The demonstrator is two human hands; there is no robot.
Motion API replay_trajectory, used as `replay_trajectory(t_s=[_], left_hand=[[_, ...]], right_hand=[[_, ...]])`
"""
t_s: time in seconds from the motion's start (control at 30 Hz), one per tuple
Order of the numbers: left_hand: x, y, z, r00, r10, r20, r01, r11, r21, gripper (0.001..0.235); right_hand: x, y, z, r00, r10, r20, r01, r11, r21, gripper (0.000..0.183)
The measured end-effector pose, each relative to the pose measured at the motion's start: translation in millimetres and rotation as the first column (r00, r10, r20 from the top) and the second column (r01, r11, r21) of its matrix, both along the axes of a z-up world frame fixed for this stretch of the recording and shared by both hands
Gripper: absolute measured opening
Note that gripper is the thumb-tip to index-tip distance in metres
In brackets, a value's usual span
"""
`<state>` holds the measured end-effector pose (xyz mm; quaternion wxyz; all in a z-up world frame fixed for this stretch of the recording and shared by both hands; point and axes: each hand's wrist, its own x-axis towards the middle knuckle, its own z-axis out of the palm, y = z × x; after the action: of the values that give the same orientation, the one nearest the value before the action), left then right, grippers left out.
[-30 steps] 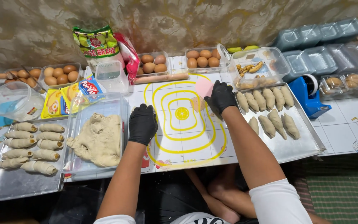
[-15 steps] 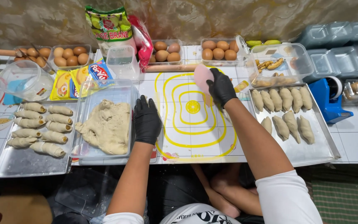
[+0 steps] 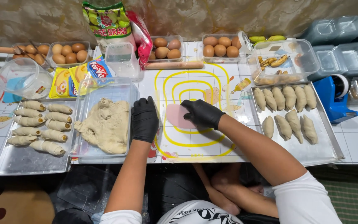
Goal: Preparing pastries by wrapping dough and subsequently cleaning the silicone work mat using a scraper tool.
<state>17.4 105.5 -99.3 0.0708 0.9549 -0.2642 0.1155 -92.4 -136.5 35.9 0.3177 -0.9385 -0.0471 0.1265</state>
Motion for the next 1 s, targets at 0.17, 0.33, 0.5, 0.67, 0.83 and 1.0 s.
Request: replay_trajectory(t_s=[0.17, 0.33, 0.5, 0.67, 0.83, 1.0], left_hand=[[-64.7, 3.1, 25.9, 0.992, -0.100, -0.079, 0.058, 0.907, -0.416, 0.053], [-102.4, 5.8, 44.6, 0.998, -0.063, -0.018, 0.051, 0.923, -0.382, 0.054], [-132.8, -46.3, 43.1, 0.886, -0.395, -0.244, 0.241, 0.841, -0.485, 0.067], [-119.3, -46.7, 79.2, 0.919, -0.355, -0.171, 0.210, 0.808, -0.550, 0.061], [-126.5, 17.2, 85.5, 0.973, -0.228, -0.032, 0.183, 0.848, -0.498, 0.046], [-162.0, 33.3, 67.5, 0.984, -0.179, -0.006, 0.159, 0.889, -0.429, 0.052]], right_hand=[[1.0, -52.3, 5.6, 0.990, -0.086, 0.109, 0.081, 0.995, 0.051, 0.039], [-14.9, -75.1, 16.9, 0.963, -0.234, 0.130, 0.228, 0.972, 0.061, 0.039], [-19.5, -93.6, 14.8, 0.918, -0.332, 0.218, 0.316, 0.943, 0.105, 0.043], [3.0, -115.8, 6.4, 0.879, -0.391, 0.272, 0.386, 0.920, 0.072, 0.041], [21.9, -74.4, -9.4, 0.920, -0.337, 0.199, 0.351, 0.936, -0.036, 0.040], [53.9, -33.2, 9.5, 0.977, -0.058, 0.205, 0.081, 0.991, -0.105, 0.037]])
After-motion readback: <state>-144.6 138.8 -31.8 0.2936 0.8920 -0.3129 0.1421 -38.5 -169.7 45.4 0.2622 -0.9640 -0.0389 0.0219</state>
